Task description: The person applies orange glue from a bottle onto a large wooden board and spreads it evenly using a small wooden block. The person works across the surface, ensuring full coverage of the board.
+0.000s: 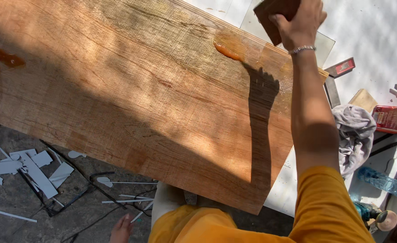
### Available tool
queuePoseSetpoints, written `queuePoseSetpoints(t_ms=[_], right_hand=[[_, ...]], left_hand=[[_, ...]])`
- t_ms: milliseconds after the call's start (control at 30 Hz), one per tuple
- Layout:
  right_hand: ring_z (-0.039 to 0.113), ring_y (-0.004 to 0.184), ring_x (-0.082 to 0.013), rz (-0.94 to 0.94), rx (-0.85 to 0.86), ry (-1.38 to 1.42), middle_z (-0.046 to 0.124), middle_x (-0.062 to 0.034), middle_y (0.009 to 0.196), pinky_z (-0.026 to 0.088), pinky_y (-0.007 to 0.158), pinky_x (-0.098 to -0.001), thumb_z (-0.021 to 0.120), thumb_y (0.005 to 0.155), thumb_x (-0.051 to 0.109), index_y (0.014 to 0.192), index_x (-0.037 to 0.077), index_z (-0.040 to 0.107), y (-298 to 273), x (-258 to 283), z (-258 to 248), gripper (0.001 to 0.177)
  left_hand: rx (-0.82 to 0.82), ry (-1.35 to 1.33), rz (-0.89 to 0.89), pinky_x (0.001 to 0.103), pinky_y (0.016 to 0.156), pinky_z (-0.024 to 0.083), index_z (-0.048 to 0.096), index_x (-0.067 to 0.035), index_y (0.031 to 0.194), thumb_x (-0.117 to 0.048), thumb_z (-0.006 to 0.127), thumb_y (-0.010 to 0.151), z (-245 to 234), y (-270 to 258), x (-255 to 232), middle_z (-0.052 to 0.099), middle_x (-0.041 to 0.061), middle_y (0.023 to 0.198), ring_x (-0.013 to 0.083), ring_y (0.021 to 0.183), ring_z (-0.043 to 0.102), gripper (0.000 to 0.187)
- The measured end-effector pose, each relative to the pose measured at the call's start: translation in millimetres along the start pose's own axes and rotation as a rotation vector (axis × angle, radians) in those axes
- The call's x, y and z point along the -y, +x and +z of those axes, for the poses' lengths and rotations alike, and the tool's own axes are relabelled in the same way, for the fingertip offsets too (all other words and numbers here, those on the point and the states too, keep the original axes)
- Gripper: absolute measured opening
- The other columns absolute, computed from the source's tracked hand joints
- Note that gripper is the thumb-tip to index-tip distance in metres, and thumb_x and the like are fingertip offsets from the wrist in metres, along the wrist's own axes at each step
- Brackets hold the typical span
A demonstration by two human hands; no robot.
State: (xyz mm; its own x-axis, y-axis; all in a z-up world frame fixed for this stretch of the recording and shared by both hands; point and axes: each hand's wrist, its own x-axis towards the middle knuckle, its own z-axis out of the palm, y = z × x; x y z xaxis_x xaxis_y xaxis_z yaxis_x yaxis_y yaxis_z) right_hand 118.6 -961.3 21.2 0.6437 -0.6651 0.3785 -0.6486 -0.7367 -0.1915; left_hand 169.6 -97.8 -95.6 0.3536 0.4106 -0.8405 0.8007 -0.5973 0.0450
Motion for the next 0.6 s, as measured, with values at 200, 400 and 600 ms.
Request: queuePoseSetpoints(t_ms=[200,400,600], right_hand=[[0.05,0.106,-0.0309,-0.145,0.414,0.13,0.058,-0.0128,0.118,0.03,0.093,-0.0425,0.082,0.083,0.05,0.138,0.013,0.053,-123,11,-28,0.073],[0.048,0.096,-0.0284,0.02,0.238,-0.259,0.055,-0.011,0.115,0.035,0.082,-0.0385,0.093,0.076,0.044,0.13,0.011,0.052,-57,-47,41,0.075],[0.052,0.093,-0.0304,0.142,0.056,-0.294,0.057,-0.0083,0.107,0.037,0.075,-0.044,0.09,0.074,0.043,0.117,0.01,0.057,-55,-78,-15,0.063]], left_hand=[[-0.122,-0.171,0.16,0.036,0.081,0.055,0.076,0.003,0.115,-0.031,0.077,0.097,32,50,77,0.074,0.016,0.099,0.0228,0.088,0.067,0.039],[0.033,0.064,0.04,0.041,0.085,0.046,0.071,-0.012,0.136,-0.045,0.066,0.099,40,21,61,0.075,0.009,0.123,0.0278,0.109,0.071,0.05],[0.05,0.067,0.05,0.048,0.1,0.044,0.063,-0.008,0.145,-0.044,0.06,0.101,39,-21,48,0.07,0.01,0.138,0.0301,0.122,0.067,0.057]])
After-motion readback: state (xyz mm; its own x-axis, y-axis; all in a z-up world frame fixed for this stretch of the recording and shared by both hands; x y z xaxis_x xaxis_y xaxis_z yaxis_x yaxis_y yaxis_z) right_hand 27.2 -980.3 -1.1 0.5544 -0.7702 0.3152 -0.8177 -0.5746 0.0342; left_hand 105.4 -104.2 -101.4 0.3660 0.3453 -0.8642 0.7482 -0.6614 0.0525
